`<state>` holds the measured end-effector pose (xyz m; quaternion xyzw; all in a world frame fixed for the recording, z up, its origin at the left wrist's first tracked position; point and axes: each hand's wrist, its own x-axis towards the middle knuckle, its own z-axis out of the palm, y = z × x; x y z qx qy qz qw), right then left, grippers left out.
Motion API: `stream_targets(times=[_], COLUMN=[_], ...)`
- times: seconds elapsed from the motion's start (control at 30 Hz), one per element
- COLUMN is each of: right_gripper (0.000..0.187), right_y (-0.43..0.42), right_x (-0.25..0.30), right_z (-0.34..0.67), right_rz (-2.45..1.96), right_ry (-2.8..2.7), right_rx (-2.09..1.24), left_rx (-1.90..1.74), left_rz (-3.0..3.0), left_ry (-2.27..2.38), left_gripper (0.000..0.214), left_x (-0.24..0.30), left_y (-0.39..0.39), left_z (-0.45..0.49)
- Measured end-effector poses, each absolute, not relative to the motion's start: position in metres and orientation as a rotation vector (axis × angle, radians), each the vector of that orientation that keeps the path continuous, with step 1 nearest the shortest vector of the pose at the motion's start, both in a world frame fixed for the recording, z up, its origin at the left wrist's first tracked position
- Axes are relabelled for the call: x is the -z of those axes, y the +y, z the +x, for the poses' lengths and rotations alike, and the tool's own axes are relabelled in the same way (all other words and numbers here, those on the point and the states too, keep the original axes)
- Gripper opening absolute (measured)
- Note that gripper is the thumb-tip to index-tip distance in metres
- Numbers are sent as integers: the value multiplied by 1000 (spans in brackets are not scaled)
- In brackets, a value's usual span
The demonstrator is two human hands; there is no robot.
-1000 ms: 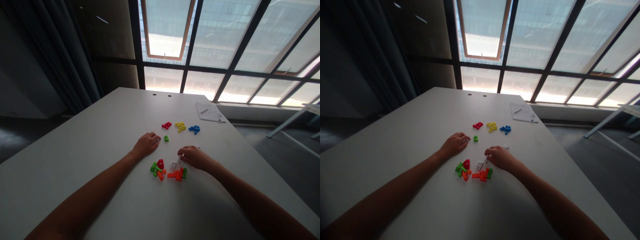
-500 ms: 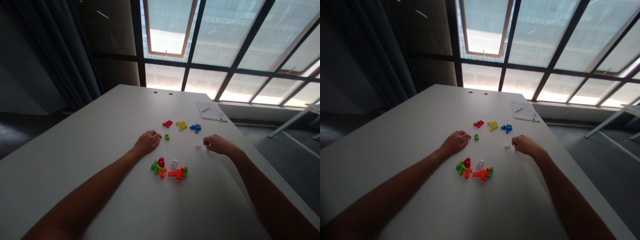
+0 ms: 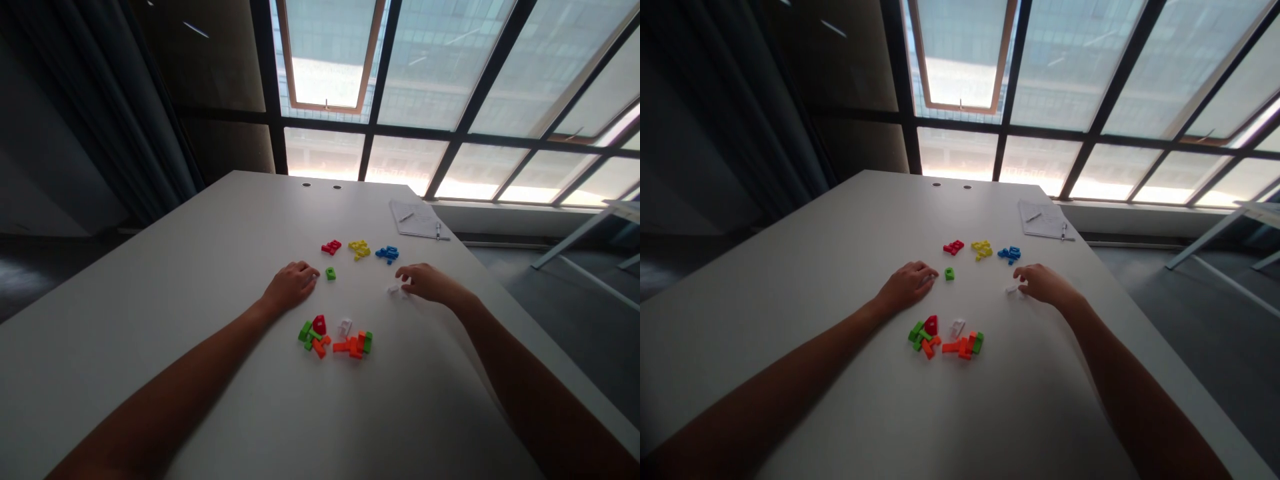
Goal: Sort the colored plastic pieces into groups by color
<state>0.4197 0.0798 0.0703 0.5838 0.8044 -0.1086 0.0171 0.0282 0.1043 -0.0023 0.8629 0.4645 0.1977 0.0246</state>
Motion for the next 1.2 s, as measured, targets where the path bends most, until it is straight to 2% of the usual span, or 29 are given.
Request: stream_targets(times=[0.1,0.37,0.5,0.8,0.97,1.2], right_gripper=[25,31,25,16,11,14], right_y=[69,22,13,13,9,13], right_x=[-79,-84,-74,-67,-56,-42], right_z=[410,340,317,314,308,302], right_rz=[1748,1247,1034,1049,1272,1259], right_ry=[2547,2821,2869,2930,3006,2992], right_rx=[373,781,884,841,747,916], left_rx=[-616,-626,-609,-601,-604,-602], left_rz=[2671,2666,2662,2661,2660,2661], left_ry=[1427,1423,1432,1430,1427,1433], left_gripper=[28,29,30,31,31,31], left_x=[2,2,0,1,0,-1], left_y=[104,103,102,103,102,102], left_z=[28,28,28,28,28,28])
